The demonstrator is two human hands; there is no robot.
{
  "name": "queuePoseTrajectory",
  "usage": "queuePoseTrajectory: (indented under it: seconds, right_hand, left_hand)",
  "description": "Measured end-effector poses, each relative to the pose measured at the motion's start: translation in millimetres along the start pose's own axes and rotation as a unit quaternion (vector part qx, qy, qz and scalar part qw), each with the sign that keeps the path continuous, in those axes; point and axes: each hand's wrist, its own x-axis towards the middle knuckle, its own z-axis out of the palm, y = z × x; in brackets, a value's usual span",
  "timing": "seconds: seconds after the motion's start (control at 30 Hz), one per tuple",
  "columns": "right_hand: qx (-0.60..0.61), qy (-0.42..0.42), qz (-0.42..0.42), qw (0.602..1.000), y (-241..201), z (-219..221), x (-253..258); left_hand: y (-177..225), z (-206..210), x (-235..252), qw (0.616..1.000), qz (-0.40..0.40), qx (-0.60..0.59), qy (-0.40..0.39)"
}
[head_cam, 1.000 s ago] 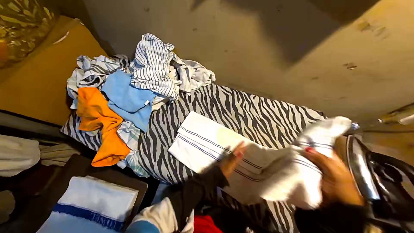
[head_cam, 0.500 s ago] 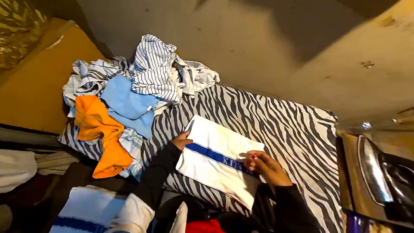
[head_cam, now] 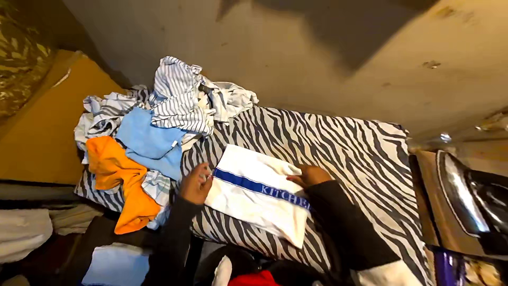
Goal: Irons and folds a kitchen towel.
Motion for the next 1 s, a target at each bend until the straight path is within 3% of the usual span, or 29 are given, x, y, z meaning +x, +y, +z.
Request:
queuePoseTrajectory:
  seconds: [0.1,0.2,0.27,0.33,0.43,0.53,0.63,0.7,0.77,0.83,0.9,0.93,1.0]
  right_hand:
    - [0.044,0.091,0.116,0.988,63,-16,-7]
    - [0.112,0.136,0.267,0.948,126,-17,-52]
    - [0.167,0.131,0.291,0.933,133,3,-95]
    - [0.247,0.132,0.287,0.916,109,37,-139]
    - [0.357,0.127,0.266,0.887,72,80,-180]
    - [0.416,0.163,0.266,0.854,60,97,-199]
    - [0.406,0.108,0.256,0.871,64,97,-215]
    - [0.380,0.108,0.256,0.882,67,101,-221]
    - [0.349,0.172,0.272,0.880,63,104,-226]
    - [0.316,0.211,0.277,0.882,59,105,-227]
    - [0.293,0.203,0.279,0.892,56,104,-227]
    - [0.288,0.179,0.282,0.898,55,104,-228]
    - [0.291,0.137,0.285,0.903,55,106,-234]
  left_hand:
    - [28,37,-43,0.983,-0.014,-0.144,-0.109]
    - [41,90,-54,0.951,-0.043,-0.196,-0.237]
    - [51,123,-52,0.936,-0.048,-0.220,-0.270]
    - [70,146,-48,0.923,-0.067,-0.250,-0.284]
    - [89,168,-37,0.924,-0.081,-0.244,-0.282]
    - [87,166,-33,0.939,-0.054,-0.182,-0.288]
    - [74,143,-42,0.958,-0.011,-0.041,-0.283]
    - [70,133,-50,0.970,0.059,0.055,-0.228]
    - [76,136,-60,0.973,0.168,0.078,-0.140]
    - [90,152,-64,0.949,0.290,0.069,-0.104]
    - [101,177,-64,0.915,0.370,0.096,-0.126]
    - [98,189,-61,0.910,0.369,0.130,-0.138]
    - [75,202,-42,0.929,0.290,0.183,-0.136]
